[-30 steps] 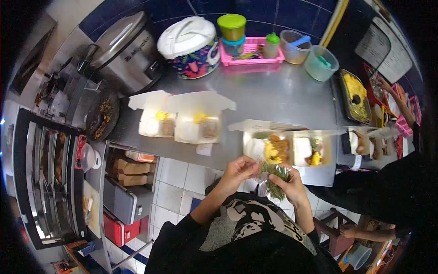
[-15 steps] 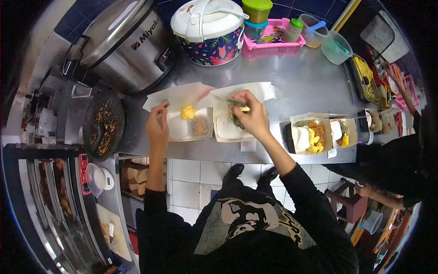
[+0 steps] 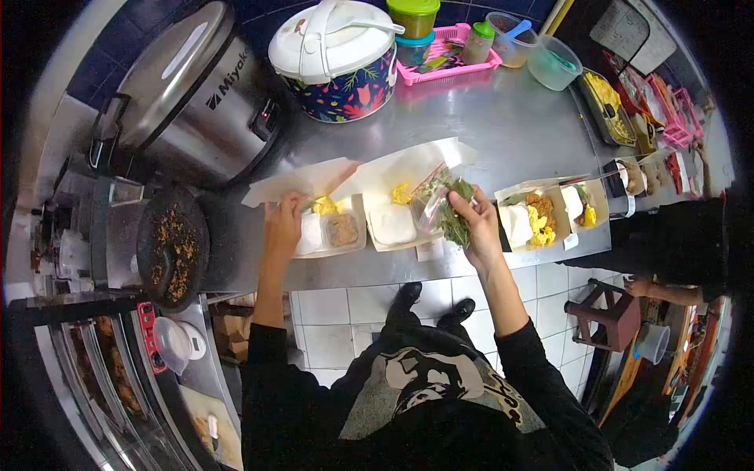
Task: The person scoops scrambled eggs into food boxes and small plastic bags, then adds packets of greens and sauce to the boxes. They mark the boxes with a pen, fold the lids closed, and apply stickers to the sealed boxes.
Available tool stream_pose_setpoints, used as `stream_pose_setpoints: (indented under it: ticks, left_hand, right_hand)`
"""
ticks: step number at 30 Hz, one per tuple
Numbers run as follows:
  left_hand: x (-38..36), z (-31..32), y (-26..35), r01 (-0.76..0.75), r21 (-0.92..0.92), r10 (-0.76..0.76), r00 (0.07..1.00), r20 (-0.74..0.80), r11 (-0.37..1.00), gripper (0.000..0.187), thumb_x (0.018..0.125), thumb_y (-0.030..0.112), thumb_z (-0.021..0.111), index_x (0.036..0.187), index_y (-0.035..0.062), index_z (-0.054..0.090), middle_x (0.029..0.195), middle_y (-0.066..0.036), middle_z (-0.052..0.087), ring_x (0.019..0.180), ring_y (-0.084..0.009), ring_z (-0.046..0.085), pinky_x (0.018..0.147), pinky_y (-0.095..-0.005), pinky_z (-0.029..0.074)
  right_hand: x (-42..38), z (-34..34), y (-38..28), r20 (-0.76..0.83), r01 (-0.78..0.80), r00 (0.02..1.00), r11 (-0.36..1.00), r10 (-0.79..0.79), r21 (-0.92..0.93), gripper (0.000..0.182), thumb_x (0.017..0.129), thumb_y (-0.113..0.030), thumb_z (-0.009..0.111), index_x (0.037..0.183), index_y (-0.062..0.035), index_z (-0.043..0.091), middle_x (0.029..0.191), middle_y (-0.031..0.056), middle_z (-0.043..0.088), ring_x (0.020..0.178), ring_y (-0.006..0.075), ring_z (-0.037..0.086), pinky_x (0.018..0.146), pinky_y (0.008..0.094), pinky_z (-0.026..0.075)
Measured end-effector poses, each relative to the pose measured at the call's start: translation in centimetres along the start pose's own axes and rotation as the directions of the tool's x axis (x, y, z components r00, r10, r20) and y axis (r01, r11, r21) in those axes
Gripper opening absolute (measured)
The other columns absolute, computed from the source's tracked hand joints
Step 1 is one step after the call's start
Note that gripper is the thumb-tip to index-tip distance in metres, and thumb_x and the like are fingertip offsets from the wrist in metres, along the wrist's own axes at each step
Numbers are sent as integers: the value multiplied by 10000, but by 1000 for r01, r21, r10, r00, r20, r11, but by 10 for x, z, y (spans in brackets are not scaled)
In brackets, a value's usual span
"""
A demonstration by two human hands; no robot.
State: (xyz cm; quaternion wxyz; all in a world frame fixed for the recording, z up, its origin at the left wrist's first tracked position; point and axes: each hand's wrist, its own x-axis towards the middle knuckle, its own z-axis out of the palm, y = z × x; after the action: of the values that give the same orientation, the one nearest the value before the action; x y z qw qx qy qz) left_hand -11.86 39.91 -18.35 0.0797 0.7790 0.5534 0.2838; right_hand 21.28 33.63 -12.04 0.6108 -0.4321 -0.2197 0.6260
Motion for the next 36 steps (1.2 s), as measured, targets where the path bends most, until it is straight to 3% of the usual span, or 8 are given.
stream_pose_setpoints:
  ticks: [3, 7, 9, 14, 21, 25, 31, 36]
  left_hand:
    - [-13, 1, -2, 205, 269, -296, 885, 360, 941, 241, 908, 212, 486, 1094, 58, 485, 990, -128, 627, 919, -338, 591, 980, -601, 239]
    - [-19, -31, 53, 42, 357, -63, 997, 47, 933, 331, 891, 200, 528, 1174, 38, 468, 1103, -141, 578, 977, -340, 577, 1015, -533, 266]
    - [-20, -47, 104, 87, -259, -82, 996, 32, 962, 403, 850, 126, 582, 1227, 55, 457, 1162, -156, 554, 1071, -278, 542, 940, -424, 405]
    - [-32, -28, 169, 332, -573, -216, 940, 262, 749, 306, 793, 46, 616, 1083, 10, 526, 1059, -131, 589, 969, -282, 588, 859, -353, 457]
    - [14, 33, 156, -133, -80, 125, 988, -91, 988, 220, 736, -34, 546, 944, 30, 579, 918, -143, 591, 858, -312, 571, 778, -379, 454]
    - [21, 81, 125, -134, 246, 71, 966, 249, 960, 247, 760, -9, 468, 962, 31, 604, 823, -179, 609, 840, -349, 573, 791, -414, 425]
    - [42, 72, 138, 65, 158, -144, 812, 565, 985, 318, 768, 101, 500, 1060, -11, 559, 1021, -197, 606, 978, -365, 553, 892, -447, 389]
    - [19, 26, 311, -32, -45, 41, 973, 226, 998, 304, 785, -22, 455, 1075, -6, 542, 920, -169, 622, 871, -340, 591, 822, -381, 445]
  right_hand:
    - [-7, 2, 7, -12, -67, 998, 993, 69, 101, 210, 852, -95, 612, 1051, -39, 573, 962, 75, 636, 844, 139, 616, 717, 285, 529]
    - [-21, 19, 29, 30, -223, 975, 970, 221, 99, 214, 823, -92, 646, 1034, -78, 608, 937, 40, 646, 812, 132, 615, 701, 304, 524]
    - [-35, 35, 44, 63, -249, 967, 969, 248, 4, 274, 785, -64, 688, 1035, -62, 575, 897, 44, 651, 771, 119, 613, 686, 262, 510]
    - [-51, 25, 77, 161, -1, 986, 975, 37, -220, 376, 726, -40, 736, 1049, -44, 544, 915, 49, 637, 749, 122, 604, 651, 249, 496]
    - [-39, -105, 32, -28, 108, 953, 426, -301, -898, 313, 681, 11, 678, 962, 3, 540, 927, 166, 586, 685, 276, 612, 578, 353, 493]
    - [-26, -137, 57, 91, 56, 944, -120, -318, -991, 375, 732, -83, 631, 1086, -34, 518, 1080, 185, 529, 820, 332, 608, 616, 401, 521]
    - [-3, -143, 84, 279, 211, 942, -313, -189, -926, 148, 767, -85, 522, 909, -50, 544, 930, 115, 555, 759, 282, 632, 550, 377, 532]
    - [-66, -183, 52, 468, 478, 878, -247, 102, -843, 210, 795, -122, 508, 957, 6, 545, 1009, 143, 576, 773, 288, 634, 585, 365, 530]
